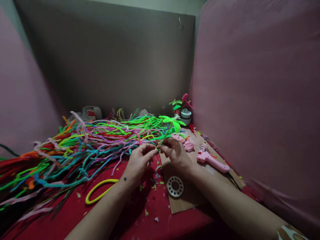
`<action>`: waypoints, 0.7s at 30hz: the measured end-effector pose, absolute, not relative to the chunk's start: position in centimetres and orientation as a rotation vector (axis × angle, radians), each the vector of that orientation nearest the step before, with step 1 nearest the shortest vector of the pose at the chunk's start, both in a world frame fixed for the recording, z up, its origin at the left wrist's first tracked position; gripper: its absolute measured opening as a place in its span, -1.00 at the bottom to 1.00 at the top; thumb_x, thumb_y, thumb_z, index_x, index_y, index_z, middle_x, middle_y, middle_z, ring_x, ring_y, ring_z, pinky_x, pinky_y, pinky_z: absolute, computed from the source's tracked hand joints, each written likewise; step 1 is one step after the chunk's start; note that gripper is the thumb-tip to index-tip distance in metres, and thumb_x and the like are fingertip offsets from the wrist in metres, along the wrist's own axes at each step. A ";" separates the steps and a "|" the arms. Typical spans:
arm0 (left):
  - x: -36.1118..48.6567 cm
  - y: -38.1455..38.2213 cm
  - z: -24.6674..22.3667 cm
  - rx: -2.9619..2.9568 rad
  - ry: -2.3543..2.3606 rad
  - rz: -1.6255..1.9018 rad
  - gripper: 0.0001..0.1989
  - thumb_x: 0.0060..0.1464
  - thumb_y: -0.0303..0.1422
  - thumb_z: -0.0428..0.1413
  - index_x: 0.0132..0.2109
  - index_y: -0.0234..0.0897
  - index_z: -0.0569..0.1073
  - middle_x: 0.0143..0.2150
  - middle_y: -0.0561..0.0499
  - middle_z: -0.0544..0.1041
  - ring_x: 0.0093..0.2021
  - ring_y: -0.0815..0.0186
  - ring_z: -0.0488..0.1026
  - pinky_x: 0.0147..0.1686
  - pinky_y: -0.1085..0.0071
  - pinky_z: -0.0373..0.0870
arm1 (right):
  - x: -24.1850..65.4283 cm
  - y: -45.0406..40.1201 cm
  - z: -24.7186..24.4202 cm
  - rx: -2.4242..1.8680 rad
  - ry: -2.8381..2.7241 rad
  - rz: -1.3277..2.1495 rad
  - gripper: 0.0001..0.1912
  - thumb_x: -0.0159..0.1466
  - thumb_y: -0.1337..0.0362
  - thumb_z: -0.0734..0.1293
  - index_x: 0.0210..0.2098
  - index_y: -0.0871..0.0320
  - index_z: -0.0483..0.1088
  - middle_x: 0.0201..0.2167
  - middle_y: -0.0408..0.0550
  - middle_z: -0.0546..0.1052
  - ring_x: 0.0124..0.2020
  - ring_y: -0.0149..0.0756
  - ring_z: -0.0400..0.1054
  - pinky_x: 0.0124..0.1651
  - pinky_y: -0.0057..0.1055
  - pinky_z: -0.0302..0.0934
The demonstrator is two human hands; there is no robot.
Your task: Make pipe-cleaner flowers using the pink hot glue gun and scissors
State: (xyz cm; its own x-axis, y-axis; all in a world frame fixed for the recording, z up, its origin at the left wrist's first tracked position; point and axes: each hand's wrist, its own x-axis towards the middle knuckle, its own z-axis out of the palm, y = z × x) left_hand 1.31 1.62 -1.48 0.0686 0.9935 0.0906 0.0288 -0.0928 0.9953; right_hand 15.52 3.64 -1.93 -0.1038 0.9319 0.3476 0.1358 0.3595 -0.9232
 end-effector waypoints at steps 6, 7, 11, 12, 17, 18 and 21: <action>1.5 1.4 -0.9 1.362 1.112 1.298 -0.75 -0.11 -0.30 0.21 -0.28 -0.37 0.44 -0.61 0.16 0.34 -0.67 0.52 0.15 -0.68 0.57 0.10 | 15.6 3.4 -2.5 -0.775 -1.450 1.150 -0.93 0.05 0.31 0.33 -0.50 0.18 0.44 -0.62 -0.22 0.36 -0.58 -0.47 0.13 -0.49 -0.49 0.03; 1.5 1.3 -0.9 1.357 1.110 1.297 -0.75 -0.11 -0.30 0.21 -0.29 -0.37 0.45 -0.61 0.15 0.34 -0.67 0.52 0.15 -0.68 0.56 0.10 | 15.6 3.2 -2.5 -0.750 -1.427 1.174 -0.93 0.04 0.31 0.34 -0.49 0.19 0.46 -0.61 -0.21 0.37 -0.57 -0.47 0.14 -0.49 -0.49 0.03; 1.5 1.2 -0.8 1.299 1.104 1.308 -0.74 -0.14 -0.31 0.23 -0.29 -0.39 0.47 -0.57 0.12 0.38 -0.66 0.53 0.17 -0.68 0.56 0.12 | 15.6 2.8 -2.5 -0.766 -1.365 1.268 -0.89 0.03 0.29 0.37 -0.48 0.22 0.51 -0.66 -0.23 0.33 -0.61 -0.51 0.10 -0.52 -0.49 -0.03; 1.5 1.2 -0.8 1.285 1.099 1.311 -0.74 -0.15 -0.32 0.24 -0.29 -0.40 0.47 -0.55 0.11 0.40 -0.65 0.53 0.17 -0.67 0.56 0.12 | 15.6 2.7 -2.5 -0.774 -1.358 1.290 -0.87 0.02 0.28 0.38 -0.49 0.23 0.52 -0.68 -0.23 0.31 -0.63 -0.52 0.08 -0.54 -0.49 -0.06; 1.5 1.0 -0.6 1.247 1.103 1.293 -0.72 -0.18 -0.31 0.26 -0.28 -0.40 0.49 -0.54 0.10 0.42 -0.65 0.53 0.17 -0.67 0.56 0.13 | 15.4 2.6 -2.8 -0.755 -1.257 1.425 -0.79 -0.05 0.22 0.43 -0.46 0.26 0.53 -0.67 -0.21 0.36 -0.68 -0.55 0.05 -0.59 -0.50 -0.12; 1.5 1.0 -0.6 1.236 1.101 1.289 -0.71 -0.18 -0.31 0.27 -0.29 -0.39 0.49 -0.55 0.11 0.41 -0.66 0.53 0.17 -0.68 0.56 0.12 | 15.4 2.6 -2.8 -0.757 -1.251 1.434 -0.78 -0.05 0.22 0.43 -0.46 0.26 0.53 -0.68 -0.21 0.36 -0.68 -0.55 0.05 -0.60 -0.51 -0.12; 1.5 0.9 -0.6 1.211 1.085 1.278 -0.72 -0.22 -0.30 0.29 -0.32 -0.38 0.50 -0.56 0.12 0.41 -0.66 0.54 0.17 -0.67 0.56 0.10 | 15.4 2.4 -2.9 -0.773 -1.271 1.413 -0.80 -0.03 0.22 0.42 -0.50 0.26 0.51 -0.69 -0.22 0.34 -0.67 -0.55 0.05 -0.60 -0.51 -0.11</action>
State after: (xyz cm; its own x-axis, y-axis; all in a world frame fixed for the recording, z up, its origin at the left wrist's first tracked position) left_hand 1.52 0.94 -0.55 0.0290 0.9968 0.0739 -0.0891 -0.0710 0.9935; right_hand 15.38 2.44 -2.93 -0.2548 0.9519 0.1701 -0.2696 0.0990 -0.9579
